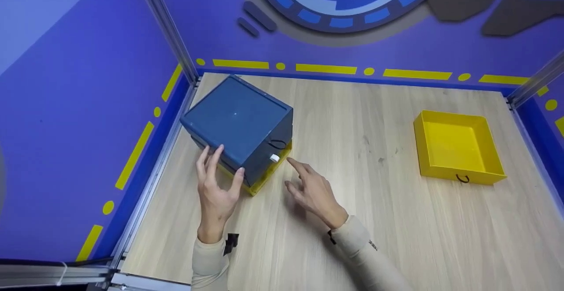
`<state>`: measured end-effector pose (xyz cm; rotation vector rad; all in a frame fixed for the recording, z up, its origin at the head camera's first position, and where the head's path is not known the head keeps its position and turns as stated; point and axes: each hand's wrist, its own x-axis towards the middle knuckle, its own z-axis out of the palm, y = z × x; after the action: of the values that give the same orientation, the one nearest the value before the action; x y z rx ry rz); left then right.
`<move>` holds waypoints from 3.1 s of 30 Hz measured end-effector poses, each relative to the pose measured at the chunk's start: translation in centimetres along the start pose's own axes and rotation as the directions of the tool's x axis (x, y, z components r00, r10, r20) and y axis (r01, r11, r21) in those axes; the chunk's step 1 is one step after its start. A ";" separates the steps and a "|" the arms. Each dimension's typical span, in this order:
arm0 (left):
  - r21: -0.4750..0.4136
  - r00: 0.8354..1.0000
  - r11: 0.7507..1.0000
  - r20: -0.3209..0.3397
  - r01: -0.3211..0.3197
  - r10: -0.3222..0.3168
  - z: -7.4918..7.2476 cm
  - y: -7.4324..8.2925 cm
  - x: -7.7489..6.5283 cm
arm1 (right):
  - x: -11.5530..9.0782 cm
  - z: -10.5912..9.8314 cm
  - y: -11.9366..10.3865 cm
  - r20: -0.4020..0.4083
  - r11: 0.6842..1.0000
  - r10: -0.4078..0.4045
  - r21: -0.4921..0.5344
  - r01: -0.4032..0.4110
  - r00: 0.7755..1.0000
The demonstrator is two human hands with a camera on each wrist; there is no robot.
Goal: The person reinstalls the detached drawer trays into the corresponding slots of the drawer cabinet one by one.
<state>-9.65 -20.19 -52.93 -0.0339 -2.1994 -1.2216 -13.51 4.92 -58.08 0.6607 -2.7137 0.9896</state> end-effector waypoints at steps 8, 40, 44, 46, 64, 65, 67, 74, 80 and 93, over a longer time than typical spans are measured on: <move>-0.001 1.000 1.000 0.005 0.008 -0.008 0.0 0.1 0.0 | -0.7 -1.7 1.5 -0.017 0.992 0.125 -0.025 -0.126 0.992; -0.012 1.000 1.000 -0.012 -0.018 0.018 0.1 -0.1 0.0 | -3.5 -8.2 8.2 -0.194 0.957 0.225 -0.142 -0.254 0.955; -0.011 1.000 1.000 -0.008 -0.018 0.018 0.1 -0.2 -0.1 | -3.9 -9.0 9.4 -0.204 0.949 0.216 -0.186 -0.254 0.955; -0.011 1.000 1.000 -0.006 -0.017 0.017 0.1 -0.1 -0.1 | -4.2 -9.4 10.0 -0.216 0.947 0.207 -0.203 -0.251 0.954; -0.022 1.000 1.000 -0.013 -0.016 0.015 0.2 -0.3 -0.2 | -8.5 -13.6 14.7 -0.266 0.889 0.351 -0.206 -0.409 0.898; -0.024 1.000 1.000 -0.013 -0.014 0.014 0.2 -0.3 -0.2 | -8.7 -13.8 14.9 -0.269 0.885 0.361 -0.203 -0.419 0.893; -0.025 1.000 1.000 -0.010 -0.013 0.013 0.2 -0.3 -0.2 | -8.9 -14.2 15.2 -0.279 0.876 0.379 -0.200 -0.440 0.882; -0.024 1.000 1.000 -0.016 -0.012 0.012 0.3 -0.3 -0.1 | -9.1 -15.4 16.1 -0.319 0.861 0.427 -0.143 -0.488 0.846; -0.020 1.000 1.000 -0.016 -0.012 0.012 0.3 -0.4 -0.2 | -9.5 -16.6 17.0 -0.339 0.837 0.470 -0.121 -0.533 0.815; -0.015 1.000 1.000 -0.016 -0.007 0.007 0.3 -0.4 -0.3 | -10.9 -18.8 19.3 -0.281 0.726 0.644 -0.069 -0.685 0.711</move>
<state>-9.68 -20.11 -53.49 -0.0376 -2.1752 -1.2305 -12.49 33.99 -58.04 -0.5107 -2.7883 0.8577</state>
